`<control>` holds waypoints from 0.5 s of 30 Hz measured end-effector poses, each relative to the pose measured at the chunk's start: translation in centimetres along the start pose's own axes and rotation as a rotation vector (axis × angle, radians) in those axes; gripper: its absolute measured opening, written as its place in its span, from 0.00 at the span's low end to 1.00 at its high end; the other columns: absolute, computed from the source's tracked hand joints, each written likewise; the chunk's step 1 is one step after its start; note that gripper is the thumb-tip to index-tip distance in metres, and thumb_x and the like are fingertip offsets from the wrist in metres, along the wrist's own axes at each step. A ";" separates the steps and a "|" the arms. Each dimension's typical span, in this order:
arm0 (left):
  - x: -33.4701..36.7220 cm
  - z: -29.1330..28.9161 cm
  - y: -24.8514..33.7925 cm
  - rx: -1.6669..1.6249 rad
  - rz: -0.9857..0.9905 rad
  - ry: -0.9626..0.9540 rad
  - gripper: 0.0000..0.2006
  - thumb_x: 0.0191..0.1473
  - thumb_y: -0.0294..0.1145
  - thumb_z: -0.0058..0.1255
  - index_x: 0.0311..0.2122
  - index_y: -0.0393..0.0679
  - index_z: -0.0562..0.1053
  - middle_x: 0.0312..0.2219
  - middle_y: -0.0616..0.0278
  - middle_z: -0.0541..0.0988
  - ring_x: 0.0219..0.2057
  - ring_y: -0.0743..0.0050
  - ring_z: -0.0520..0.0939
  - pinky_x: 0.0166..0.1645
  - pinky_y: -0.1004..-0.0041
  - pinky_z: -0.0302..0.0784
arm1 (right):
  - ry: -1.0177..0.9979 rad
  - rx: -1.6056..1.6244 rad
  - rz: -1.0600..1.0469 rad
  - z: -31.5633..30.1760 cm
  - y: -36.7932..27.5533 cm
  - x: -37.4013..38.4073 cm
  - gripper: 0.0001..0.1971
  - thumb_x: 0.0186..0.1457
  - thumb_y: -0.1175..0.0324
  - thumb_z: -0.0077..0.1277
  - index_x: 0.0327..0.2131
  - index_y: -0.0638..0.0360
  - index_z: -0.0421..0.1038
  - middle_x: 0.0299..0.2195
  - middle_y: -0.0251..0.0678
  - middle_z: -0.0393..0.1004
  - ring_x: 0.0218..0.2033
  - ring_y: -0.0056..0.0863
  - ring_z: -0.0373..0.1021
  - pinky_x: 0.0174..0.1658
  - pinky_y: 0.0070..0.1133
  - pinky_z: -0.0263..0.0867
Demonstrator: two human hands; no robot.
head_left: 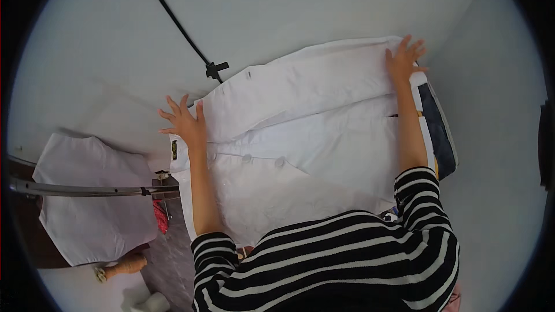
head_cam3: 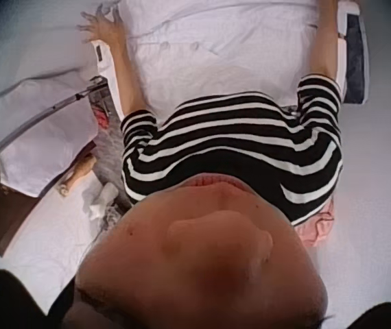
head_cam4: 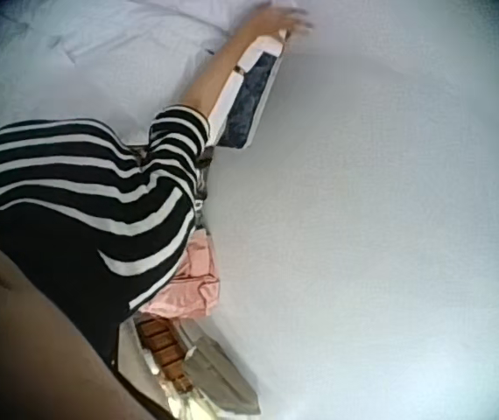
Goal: Smoothing out garments, inspecting them, and hanging them on a garment rack.
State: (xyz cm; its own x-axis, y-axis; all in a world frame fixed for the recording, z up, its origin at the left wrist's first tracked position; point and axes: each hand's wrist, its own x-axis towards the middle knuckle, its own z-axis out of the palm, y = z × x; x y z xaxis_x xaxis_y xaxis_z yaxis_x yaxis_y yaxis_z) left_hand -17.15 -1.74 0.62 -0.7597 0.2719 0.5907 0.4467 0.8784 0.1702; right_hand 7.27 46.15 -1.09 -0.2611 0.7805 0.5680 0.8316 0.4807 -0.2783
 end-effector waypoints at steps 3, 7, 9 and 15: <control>-2.2 -1.5 5.3 -0.029 0.190 -0.087 0.24 0.51 0.50 0.47 0.51 0.50 0.68 0.62 0.53 0.49 0.62 0.34 0.39 0.50 0.23 0.25 | -0.037 0.308 -0.291 -1.7 -6.6 -4.1 0.35 0.52 0.52 0.47 0.62 0.46 0.45 0.64 0.48 0.29 0.63 0.55 0.26 0.49 0.67 0.30; -3.6 -2.5 11.6 -0.029 0.423 -0.156 0.34 0.50 0.55 0.44 0.56 0.42 0.61 0.62 0.49 0.46 0.62 0.36 0.39 0.49 0.24 0.25 | -0.386 0.454 -0.936 -7.3 -15.0 -11.6 0.29 0.57 0.49 0.40 0.61 0.33 0.47 0.65 0.39 0.35 0.65 0.48 0.30 0.57 0.58 0.28; -2.9 -1.4 11.6 -0.011 0.401 -0.168 0.35 0.50 0.57 0.42 0.57 0.41 0.60 0.62 0.48 0.46 0.63 0.37 0.39 0.50 0.24 0.24 | -0.366 0.446 -1.243 -8.5 -16.1 -13.4 0.27 0.56 0.47 0.39 0.60 0.30 0.51 0.64 0.30 0.40 0.65 0.39 0.33 0.58 0.57 0.29; -6.1 1.1 7.7 0.039 0.209 -0.380 0.41 0.50 0.65 0.35 0.62 0.44 0.51 0.63 0.47 0.42 0.63 0.40 0.35 0.52 0.27 0.21 | -0.526 -0.202 -0.762 -4.8 -3.3 -5.4 0.29 0.57 0.43 0.33 0.61 0.30 0.45 0.64 0.24 0.41 0.65 0.32 0.37 0.55 0.60 0.24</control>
State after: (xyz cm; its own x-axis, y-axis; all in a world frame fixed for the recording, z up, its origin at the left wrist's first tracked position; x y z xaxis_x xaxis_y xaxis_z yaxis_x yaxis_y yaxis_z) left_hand -9.63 3.84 -2.52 -0.7780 0.5647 0.2755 0.5970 0.8011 0.0439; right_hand 8.29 38.46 0.44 -0.9152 0.3887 0.1063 0.4024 0.8954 0.1907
